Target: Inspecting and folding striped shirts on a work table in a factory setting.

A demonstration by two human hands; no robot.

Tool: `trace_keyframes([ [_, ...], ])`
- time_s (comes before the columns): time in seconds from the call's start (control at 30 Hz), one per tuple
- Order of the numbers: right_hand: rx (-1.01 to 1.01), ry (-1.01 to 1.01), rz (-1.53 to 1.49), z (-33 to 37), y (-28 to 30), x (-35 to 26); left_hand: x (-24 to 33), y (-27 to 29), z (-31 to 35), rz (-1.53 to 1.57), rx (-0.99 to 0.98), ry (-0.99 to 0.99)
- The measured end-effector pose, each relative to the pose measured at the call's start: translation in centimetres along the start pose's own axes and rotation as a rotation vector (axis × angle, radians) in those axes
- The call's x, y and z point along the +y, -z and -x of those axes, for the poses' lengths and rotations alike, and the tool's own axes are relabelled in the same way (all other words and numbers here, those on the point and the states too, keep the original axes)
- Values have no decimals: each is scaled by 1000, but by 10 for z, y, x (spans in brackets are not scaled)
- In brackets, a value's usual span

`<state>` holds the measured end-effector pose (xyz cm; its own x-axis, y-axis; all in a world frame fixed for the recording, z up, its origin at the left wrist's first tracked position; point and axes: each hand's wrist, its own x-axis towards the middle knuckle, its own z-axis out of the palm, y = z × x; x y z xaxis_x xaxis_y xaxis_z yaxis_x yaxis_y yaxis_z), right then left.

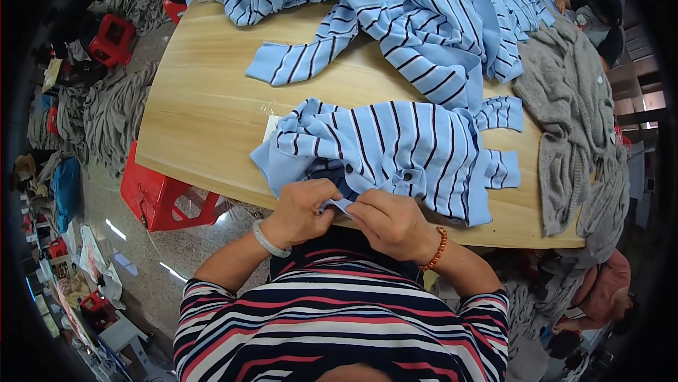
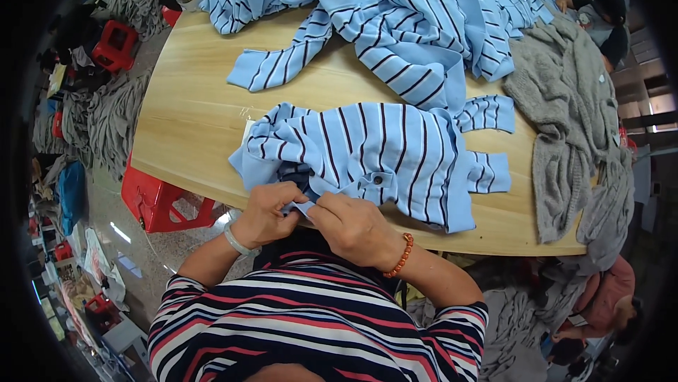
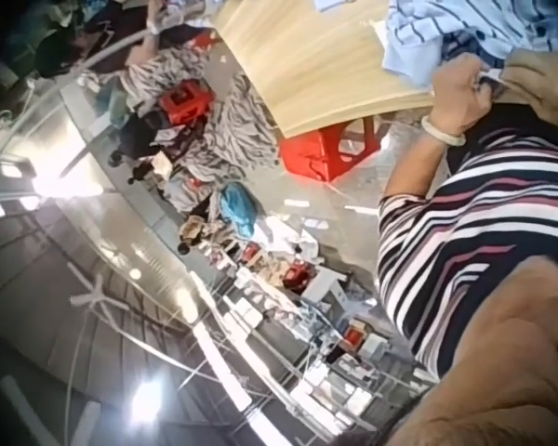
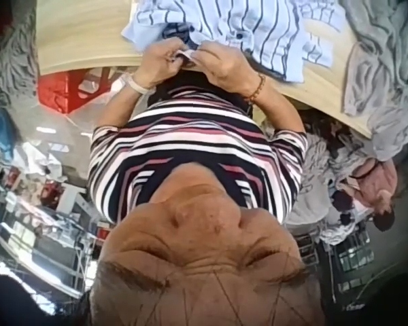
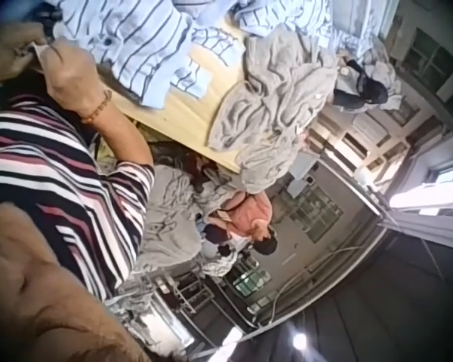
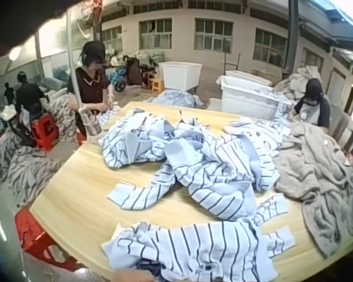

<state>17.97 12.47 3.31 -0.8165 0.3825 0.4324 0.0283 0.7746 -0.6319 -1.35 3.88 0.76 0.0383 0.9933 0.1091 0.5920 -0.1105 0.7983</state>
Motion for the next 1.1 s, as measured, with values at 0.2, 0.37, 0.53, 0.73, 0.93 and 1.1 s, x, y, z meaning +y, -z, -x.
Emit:
trace_keyframes([
  [0.2, 42, -118, -112, -7, 13, -4, -48, 0, -16, 1453, -332, 446],
  [0.37, -45, -107, -207, -2, -8, 10, -69, -25, -7, 1562, 91, 677],
  [0.53, 59, -68, -57, 0, -8, 5, -7, 2, -20, 1114, 281, 320],
  [0.73, 151, -111, 30, -5, -19, 4, -18, -3, -12, 628, 200, 212],
  [0.93, 151, -180, 66, 2, -21, 8, -13, -13, -12, 800, 225, 306],
  [1.1, 143, -150, 110, 2, -17, 7, -2, -18, -17, 761, 290, 310],
])
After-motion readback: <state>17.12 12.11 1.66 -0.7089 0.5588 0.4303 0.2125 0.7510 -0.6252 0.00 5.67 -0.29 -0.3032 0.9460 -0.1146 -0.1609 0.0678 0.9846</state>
